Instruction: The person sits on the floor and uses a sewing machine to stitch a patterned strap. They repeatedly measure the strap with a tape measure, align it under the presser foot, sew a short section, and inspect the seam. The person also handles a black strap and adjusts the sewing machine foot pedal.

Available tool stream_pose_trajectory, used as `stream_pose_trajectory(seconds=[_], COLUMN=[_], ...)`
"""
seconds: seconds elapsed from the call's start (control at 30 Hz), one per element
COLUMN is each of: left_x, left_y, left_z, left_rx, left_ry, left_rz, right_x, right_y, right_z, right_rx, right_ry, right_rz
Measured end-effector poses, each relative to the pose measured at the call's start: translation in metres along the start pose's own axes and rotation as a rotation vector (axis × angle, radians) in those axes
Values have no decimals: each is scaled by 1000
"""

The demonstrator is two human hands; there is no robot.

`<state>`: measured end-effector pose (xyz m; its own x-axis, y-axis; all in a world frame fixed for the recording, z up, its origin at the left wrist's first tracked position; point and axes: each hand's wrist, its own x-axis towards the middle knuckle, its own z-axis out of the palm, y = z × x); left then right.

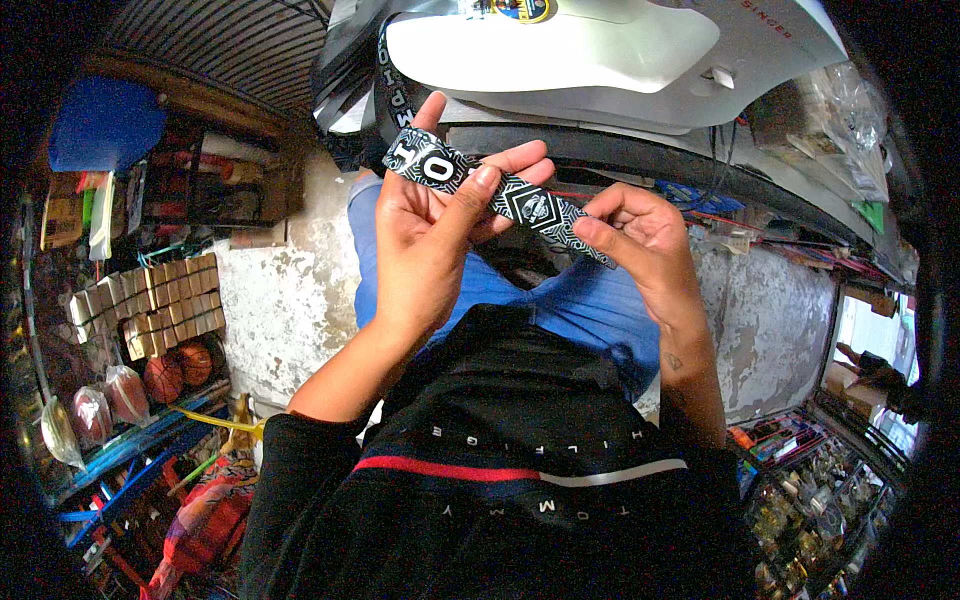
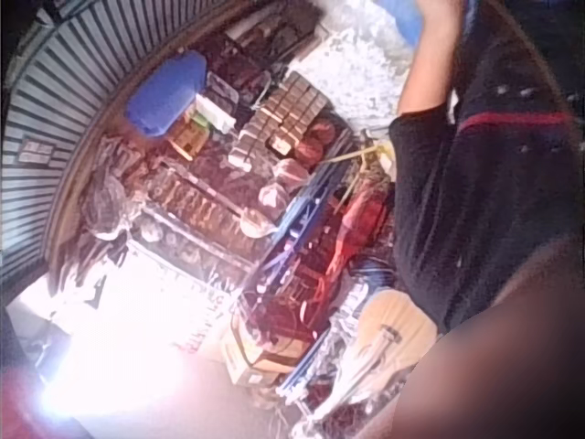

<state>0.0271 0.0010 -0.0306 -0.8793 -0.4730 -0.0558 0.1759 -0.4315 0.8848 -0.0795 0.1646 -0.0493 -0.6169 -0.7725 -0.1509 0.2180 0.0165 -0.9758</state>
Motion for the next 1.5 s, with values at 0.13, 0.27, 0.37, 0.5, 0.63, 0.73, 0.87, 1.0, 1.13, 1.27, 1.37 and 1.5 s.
stream_pose_trajectory(seconds=[0.13,0.27,0.37,0.5,0.63,0.73,0.87,1.0,1.13,1.27,1.37,1.5], left_x=[-1,-1,-2,-3,-4,-4,-4,-2,-2,-4,-3,-4], left_y=[0,1,1,2,2,3,3,2,2,3,5,4], left_z=[0,0,0,2,3,2,2,2,2,3,3,1], left_rx=[-13,-5,-14,-54,-110,-113,-115,-92,-107,-130,-112,-112], left_ry=[-10,1,4,-1,-11,0,23,25,30,16,22,9], left_rz=[7,-9,-15,-16,-22,-31,-56,-45,-57,-45,-60,-64], right_x=[1,1,1,1,2,2,2,4,3,2,3,2], right_y=[2,4,4,4,3,4,3,1,0,0,0,1], right_z=[-1,-1,-2,-3,-2,-1,-1,-1,0,1,0,-1], right_rx=[28,59,57,75,54,42,82,77,120,132,133,120], right_ry=[-8,-9,-14,-14,-19,-9,-15,-27,-24,-21,-21,-25], right_rz=[-18,-15,-13,-15,-14,-36,-30,-39,-16,-17,-15,-10])
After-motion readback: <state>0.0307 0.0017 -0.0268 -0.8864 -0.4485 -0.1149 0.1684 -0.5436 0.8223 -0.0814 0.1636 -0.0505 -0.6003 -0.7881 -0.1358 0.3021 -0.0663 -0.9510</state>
